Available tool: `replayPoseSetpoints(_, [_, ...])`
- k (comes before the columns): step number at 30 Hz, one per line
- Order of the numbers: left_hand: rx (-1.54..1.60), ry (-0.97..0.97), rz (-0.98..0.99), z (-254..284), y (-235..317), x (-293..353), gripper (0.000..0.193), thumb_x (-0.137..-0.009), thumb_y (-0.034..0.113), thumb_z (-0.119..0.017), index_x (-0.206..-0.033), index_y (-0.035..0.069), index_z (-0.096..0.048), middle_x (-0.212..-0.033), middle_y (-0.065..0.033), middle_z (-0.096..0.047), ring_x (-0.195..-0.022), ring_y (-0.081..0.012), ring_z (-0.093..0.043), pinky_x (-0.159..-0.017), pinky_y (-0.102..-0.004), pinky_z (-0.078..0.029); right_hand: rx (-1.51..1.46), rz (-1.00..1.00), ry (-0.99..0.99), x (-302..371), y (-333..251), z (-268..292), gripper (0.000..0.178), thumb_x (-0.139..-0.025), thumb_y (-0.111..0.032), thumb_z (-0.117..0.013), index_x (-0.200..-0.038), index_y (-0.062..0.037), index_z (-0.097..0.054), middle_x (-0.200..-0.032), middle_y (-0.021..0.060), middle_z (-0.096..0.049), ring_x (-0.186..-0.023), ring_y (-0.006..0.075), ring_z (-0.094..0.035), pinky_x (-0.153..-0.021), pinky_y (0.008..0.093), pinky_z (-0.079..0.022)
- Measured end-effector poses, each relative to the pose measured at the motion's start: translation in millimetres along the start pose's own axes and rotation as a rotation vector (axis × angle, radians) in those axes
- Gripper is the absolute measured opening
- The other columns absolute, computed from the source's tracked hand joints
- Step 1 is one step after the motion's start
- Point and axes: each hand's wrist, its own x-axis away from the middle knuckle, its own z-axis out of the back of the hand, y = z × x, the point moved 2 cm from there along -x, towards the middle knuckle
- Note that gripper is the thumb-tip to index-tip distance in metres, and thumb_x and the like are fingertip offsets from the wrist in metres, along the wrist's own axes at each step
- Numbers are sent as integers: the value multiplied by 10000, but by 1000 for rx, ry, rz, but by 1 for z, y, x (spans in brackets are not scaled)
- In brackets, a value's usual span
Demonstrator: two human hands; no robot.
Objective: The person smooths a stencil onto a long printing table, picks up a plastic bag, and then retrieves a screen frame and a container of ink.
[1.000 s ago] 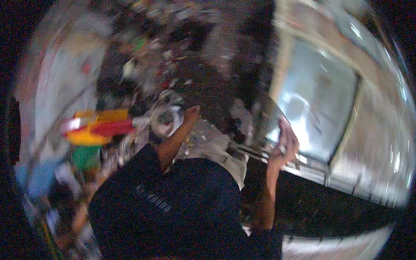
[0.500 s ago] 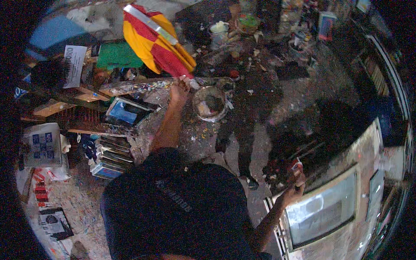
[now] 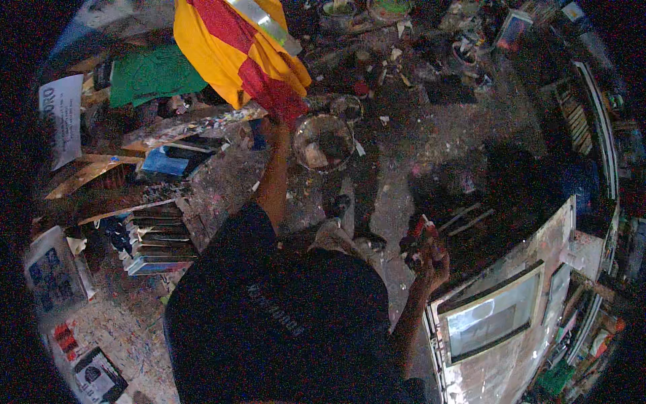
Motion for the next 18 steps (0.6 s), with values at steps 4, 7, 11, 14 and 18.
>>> replayPoseSetpoints(4, [-127, -263, 80, -8, -56, 48, 529, -996, 509, -579, -949, -6, -687, -829, -198, -643, -809, -364, -651, -705, -464, -499, 117, 13, 2, 6, 2, 1, 453, -860, -329, -793, -1142, 15, -711, -1068, 94, -731, -904, 190, -680, -719, 353, -565])
replayPoseSetpoints(7, [-295, -149, -28, -18, -79, 71, 532, -1009, 514, -550, -987, -6, -660, -876, -218, -633, -829, -380, -645, -698, -477, -490, 180, -3, 9, 10, 9, 10, 528, -830, -419, -789, -1104, 24, -699, -1038, 107, -724, -895, 192, -669, -769, 369, -561])
replayPoseSetpoints(11, [-378, -110, -119, -7, -68, 86, 520, -1014, 493, -546, -1012, -17, -641, -917, -225, -635, -859, -401, -644, -718, -499, -494, 215, -126, -9, 13, 25, 23, 460, -873, -324, -758, -1151, 33, -676, -1107, 99, -706, -953, 186, -644, -852, 379, -537])
replayPoseSetpoints(14, [-246, -196, -5, 25, -43, 95, 509, -999, 477, -579, -1019, -28, -639, -940, -228, -662, -899, -413, -659, -772, -522, -507, 39, 57, -34, 18, 38, 40, 327, -888, -144, -721, -1170, 20, -701, -1107, 82, -728, -936, 174, -651, -844, 345, -550])
replayPoseSetpoints(18, [-281, -197, 43, 57, -20, 99, 482, -984, 448, -610, -1026, -31, -638, -953, -238, -678, -918, -413, -670, -800, -526, -514, -149, 44, -3, 22, 74, 81, 373, -879, -135, -724, -1221, 4, -673, -1145, 87, -693, -1004, 211, -664, -856, 344, -562])
